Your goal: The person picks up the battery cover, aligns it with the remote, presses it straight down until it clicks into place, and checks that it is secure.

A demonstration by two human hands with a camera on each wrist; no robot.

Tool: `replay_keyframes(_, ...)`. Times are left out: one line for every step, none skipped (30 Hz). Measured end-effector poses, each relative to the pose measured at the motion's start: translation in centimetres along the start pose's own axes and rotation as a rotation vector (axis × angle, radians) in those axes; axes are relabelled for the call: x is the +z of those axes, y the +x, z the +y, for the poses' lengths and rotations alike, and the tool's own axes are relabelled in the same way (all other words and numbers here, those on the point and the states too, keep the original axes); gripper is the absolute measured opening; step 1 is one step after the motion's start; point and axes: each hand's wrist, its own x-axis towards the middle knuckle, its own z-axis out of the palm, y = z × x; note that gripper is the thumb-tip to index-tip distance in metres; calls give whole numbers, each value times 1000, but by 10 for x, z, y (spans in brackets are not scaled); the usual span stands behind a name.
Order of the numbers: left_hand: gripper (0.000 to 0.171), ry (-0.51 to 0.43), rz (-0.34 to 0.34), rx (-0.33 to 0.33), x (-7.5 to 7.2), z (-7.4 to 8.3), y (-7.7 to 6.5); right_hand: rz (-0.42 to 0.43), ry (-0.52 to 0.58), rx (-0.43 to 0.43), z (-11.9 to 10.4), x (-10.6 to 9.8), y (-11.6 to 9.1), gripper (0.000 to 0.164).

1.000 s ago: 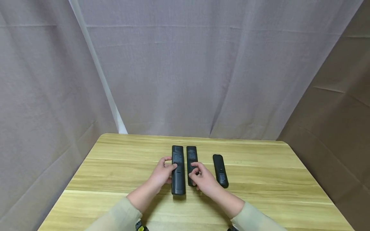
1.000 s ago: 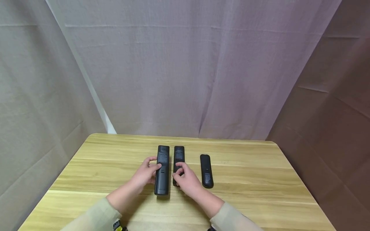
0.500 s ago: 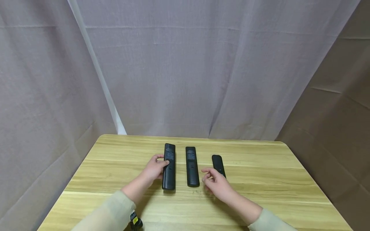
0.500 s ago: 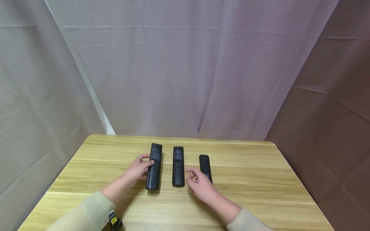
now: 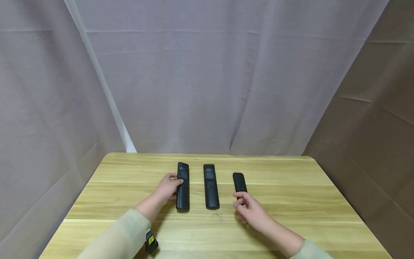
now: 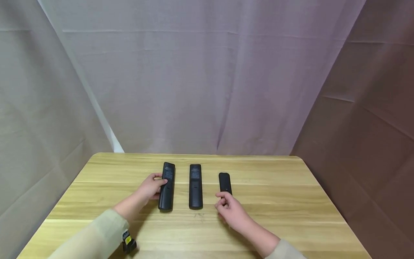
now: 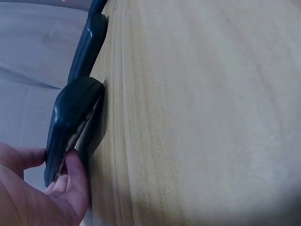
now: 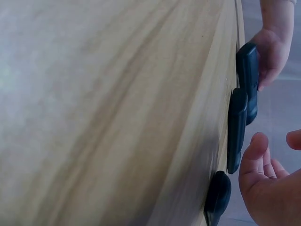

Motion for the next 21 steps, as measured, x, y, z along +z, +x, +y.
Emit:
replay_keyframes(46, 3, 7, -7, -1, 0, 1, 0, 2, 0, 0, 0, 0, 42)
replay_keyframes(45, 3, 11, -13, -3, 0, 2, -1, 6, 1, 0, 0, 0, 43)
replay_keyframes(45, 3, 15, -18, -4, 0, 2, -4, 10, 3, 0, 1, -1, 44)
replay_keyframes(45, 6, 17, -22, -6, 0, 3, -7, 13, 7, -1, 1, -1, 45)
replay_keyframes(45, 10, 16, -29, -7, 1, 4, -8, 16, 10, -1, 1, -1, 45)
replay_keyframes(44, 17, 11, -33, -8, 1, 4, -8, 17, 15, -2, 1, -1, 46)
replay_keyframes(45, 27, 7, -40, -9, 2, 5, -7, 18, 21, -2, 1, -1, 47)
replay_keyframes(45, 38, 0, -43, -10, 2, 5, -6, 21, 27, -2, 1, -1, 47)
replay_keyframes(45, 48, -5, -49, -11, 3, 6, -5, 23, 35, -3, 1, -1, 48)
replay_keyframes(45, 60, -14, -53, -12, 4, 6, -4, 25, 41, -3, 1, -1, 48)
replay_keyframes(45, 65, -20, -62, -13, 5, 7, -3, 27, 46, -3, 1, -1, 49)
replay_keyframes(45, 77, -28, -64, -14, 5, 7, -1, 28, 51, -3, 1, -1, 49)
replay_keyframes(46, 83, -34, -68, -15, 6, 7, 0, 29, 55, -3, 1, -2, 50)
replay_keyframes(46, 89, -44, -68, -16, 6, 7, 1, 29, 56, -3, 0, -2, 50)
replay_keyframes(46, 92, -50, -73, -16, 6, 8, 1, 28, 56, -2, 0, -2, 50)
replay_keyframes(46, 92, -57, -77, -17, 6, 8, 2, 26, 56, -2, -1, -3, 50)
replay_keyframes(47, 91, -61, -82, -17, 7, 8, 2, 23, 55, -2, -1, -3, 50)
replay_keyframes(48, 96, -68, -83, -18, 7, 8, 1, 21, 54, -2, -2, -3, 50)
replay_keyframes(50, 97, -73, -87, -19, 7, 8, 0, 20, 54, -2, -3, -4, 50)
replay_keyframes(51, 104, -81, -87, -19, 8, 7, -2, 19, 54, -2, -3, -4, 50)
replay_keyframes(53, 113, -83, -87, -20, 8, 7, -4, 19, 53, -2, -3, -4, 50)
